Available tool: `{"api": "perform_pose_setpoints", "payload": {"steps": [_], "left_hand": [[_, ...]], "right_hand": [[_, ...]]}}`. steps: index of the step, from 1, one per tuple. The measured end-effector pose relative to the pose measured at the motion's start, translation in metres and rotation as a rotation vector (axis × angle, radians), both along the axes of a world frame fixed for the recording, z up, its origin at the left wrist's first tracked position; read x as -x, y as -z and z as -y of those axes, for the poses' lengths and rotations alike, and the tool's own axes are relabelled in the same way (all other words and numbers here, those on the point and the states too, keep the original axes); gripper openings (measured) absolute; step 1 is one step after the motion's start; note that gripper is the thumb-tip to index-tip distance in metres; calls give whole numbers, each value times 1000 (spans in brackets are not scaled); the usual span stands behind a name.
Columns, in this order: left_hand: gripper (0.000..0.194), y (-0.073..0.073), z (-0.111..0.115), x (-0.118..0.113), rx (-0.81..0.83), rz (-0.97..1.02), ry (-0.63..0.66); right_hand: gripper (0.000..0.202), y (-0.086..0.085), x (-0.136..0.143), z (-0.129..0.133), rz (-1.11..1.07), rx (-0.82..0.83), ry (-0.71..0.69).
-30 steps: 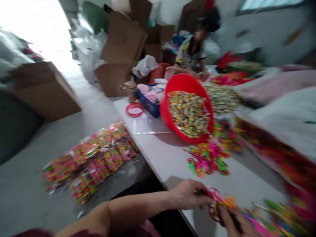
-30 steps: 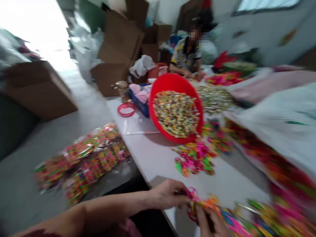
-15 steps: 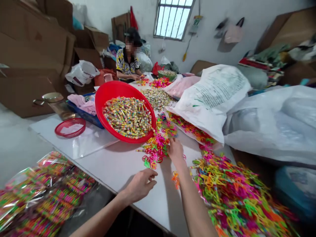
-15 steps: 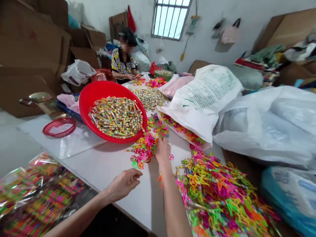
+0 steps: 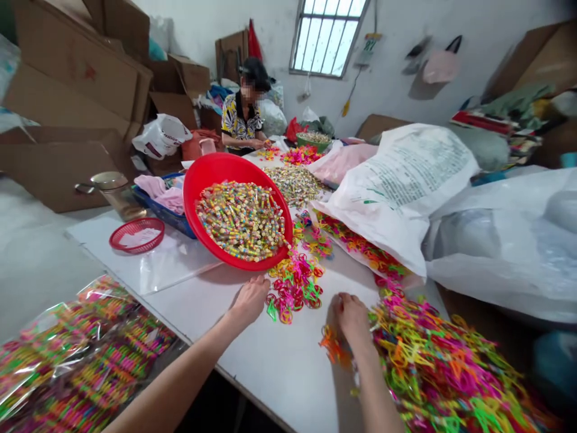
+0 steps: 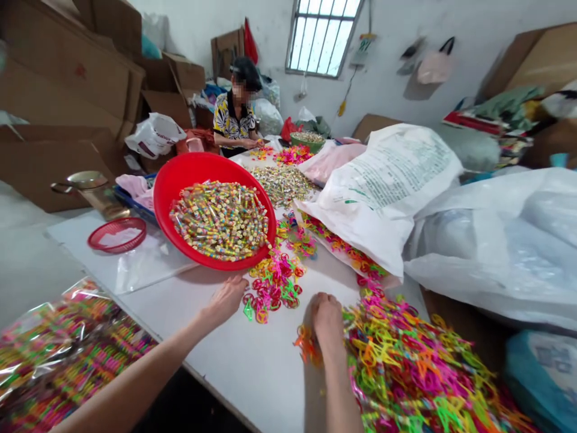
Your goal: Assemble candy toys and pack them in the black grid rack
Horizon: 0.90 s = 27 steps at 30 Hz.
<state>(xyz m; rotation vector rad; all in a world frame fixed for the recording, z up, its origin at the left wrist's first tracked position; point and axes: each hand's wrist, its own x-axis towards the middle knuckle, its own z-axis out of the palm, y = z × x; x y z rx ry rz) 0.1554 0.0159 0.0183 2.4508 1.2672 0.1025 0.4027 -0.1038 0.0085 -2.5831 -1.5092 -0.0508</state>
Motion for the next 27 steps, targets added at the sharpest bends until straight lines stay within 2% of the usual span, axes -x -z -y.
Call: {"api": "perform_pose_setpoints", "payload": {"steps": [2,4,5,7,9,10,13,15,17,20,22,24,27], "left_hand": [[32,-3,10,12,5,-8,-11],[33,-8,22,21,30,12,-7],[32,-12,29,25,46,46,0],[30,-25,43,29,70,172,13],[26,-47,49,29,72,345,19],[24,-61,47,29,60,427,18],[21,-108,16,26,-69,544,-22],[22,-135,-21,24,-236,462,-67],[22,-151,-59,21,-361,314,-54],[22,-152,-94,17,-380,273,-21],[21,-144,-94,15,-312,418,-75],[18,-133,-78,12,-201,625,-167],[15,-110,-36,8,17,850,-263]], "right_hand": [[25,-14,4,4,60,4,50],[25,-35,17,-9,105,-41,44],[26,-47,26,-22,97,-79,-7],[26,-69,48,-58,5,-148,-205],[27,-84,70,-100,-80,-143,-411],[29,-87,79,-121,-99,-124,-469],[38,-83,95,-172,-114,-90,-493],[41,-75,97,-194,-121,-80,-487],[37,-67,95,-206,-134,-69,-498],[32,-63,89,-214,-165,-80,-526],[30,-63,85,-215,-196,-102,-564],[25,-64,82,-212,-239,-140,-605],[15,-66,77,-200,-325,-214,-645]]}}
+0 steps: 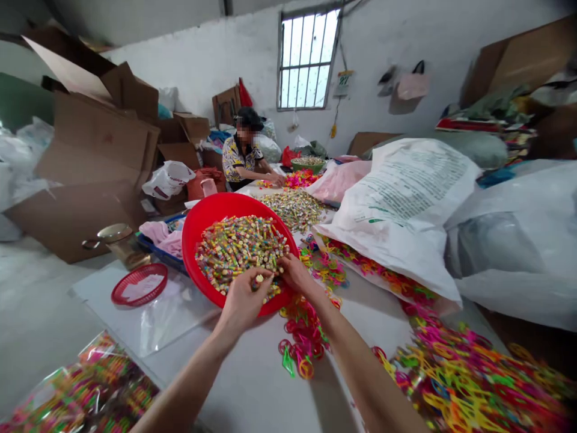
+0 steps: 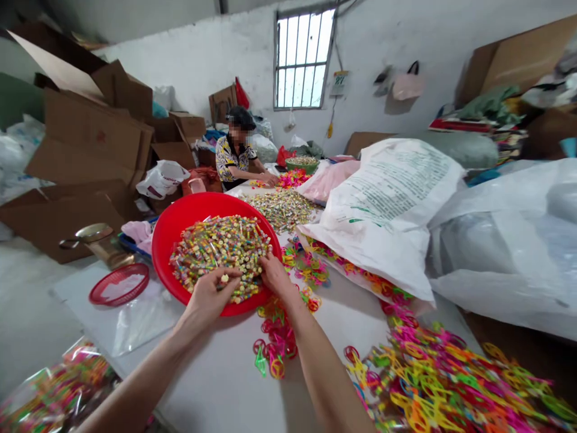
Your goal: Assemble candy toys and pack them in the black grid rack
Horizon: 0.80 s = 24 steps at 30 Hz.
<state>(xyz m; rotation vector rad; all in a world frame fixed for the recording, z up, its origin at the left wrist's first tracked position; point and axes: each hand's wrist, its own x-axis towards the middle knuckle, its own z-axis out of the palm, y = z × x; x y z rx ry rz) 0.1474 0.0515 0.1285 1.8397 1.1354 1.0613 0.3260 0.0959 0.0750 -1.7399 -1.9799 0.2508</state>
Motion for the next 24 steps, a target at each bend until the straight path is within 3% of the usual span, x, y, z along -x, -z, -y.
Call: {"api": "perform_pose_setpoints", "payload": {"steps": [3,5,9,12,15,20,24], "left_hand": [[24,33,43,-4,293,165,161],[31,58,64,-5,511,304,241],[39,93,81,-8,793,616,162],[40,100,84,-15,978,723,264],[39,96,86,-22,1083,713,327],[27,96,87,-21,1163,759,237],[21,103,90,-18,1199,807,281]], "right_hand": [[15,-3,-13,28,-94,-29,4],[20,-5,-25,57,-246,39,-13],[31,-7,-35,118,-665,452,-160],[22,-5,-25,139,-639,661,-230],[21,-6,-12,138,-549,745,-247],[38,-10,-8,139,-629,701,-188],[46,-2,-13,157,-798,620,-123]]}}
